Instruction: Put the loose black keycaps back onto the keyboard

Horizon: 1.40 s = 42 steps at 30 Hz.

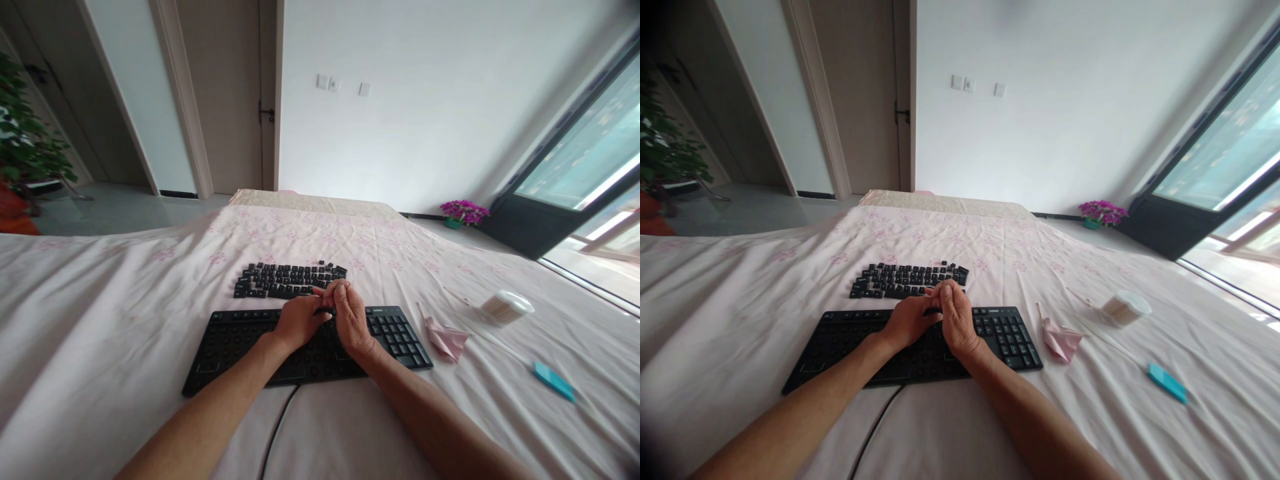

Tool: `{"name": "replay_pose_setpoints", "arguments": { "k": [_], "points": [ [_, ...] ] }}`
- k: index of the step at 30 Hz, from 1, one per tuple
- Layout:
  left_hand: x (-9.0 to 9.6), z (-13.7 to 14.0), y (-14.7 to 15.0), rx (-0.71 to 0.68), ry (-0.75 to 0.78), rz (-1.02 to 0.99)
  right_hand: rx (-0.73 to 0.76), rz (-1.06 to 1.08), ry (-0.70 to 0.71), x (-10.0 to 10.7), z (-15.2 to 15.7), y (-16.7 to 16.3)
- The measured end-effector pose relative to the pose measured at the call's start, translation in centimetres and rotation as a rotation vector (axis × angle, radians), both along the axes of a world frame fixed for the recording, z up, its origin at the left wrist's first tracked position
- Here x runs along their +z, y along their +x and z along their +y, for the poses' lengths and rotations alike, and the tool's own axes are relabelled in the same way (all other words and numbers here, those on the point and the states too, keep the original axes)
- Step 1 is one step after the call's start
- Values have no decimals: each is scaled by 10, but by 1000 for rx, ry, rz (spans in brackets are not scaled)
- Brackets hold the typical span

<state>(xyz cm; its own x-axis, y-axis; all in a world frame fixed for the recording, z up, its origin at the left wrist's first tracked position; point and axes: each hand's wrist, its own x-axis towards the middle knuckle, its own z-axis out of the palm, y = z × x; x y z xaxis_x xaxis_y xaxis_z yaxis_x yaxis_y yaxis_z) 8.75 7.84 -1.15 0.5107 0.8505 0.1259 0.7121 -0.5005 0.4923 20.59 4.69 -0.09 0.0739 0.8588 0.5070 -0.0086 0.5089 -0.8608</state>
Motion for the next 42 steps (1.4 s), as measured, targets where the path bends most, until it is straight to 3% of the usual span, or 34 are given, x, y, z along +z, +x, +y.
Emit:
{"name": "replay_pose_setpoints", "arguments": {
  "k": [8,14,23,28,42],
  "points": [
    [11,-6,0,82,-105,20,106,-152,-12,2,1,2],
    [12,-6,3,110,-100,66,142,-214,-48,14,7,9],
    [3,-1,-6,-42,-50,-46,95,-146,-17,7,13,10],
    [-3,2,-9,-55,-50,-113,80,-241,-18,7,13,5],
    [2,1,-2,-39,-26,-45,-23,14,23,-6,11,-3]
  ]
}}
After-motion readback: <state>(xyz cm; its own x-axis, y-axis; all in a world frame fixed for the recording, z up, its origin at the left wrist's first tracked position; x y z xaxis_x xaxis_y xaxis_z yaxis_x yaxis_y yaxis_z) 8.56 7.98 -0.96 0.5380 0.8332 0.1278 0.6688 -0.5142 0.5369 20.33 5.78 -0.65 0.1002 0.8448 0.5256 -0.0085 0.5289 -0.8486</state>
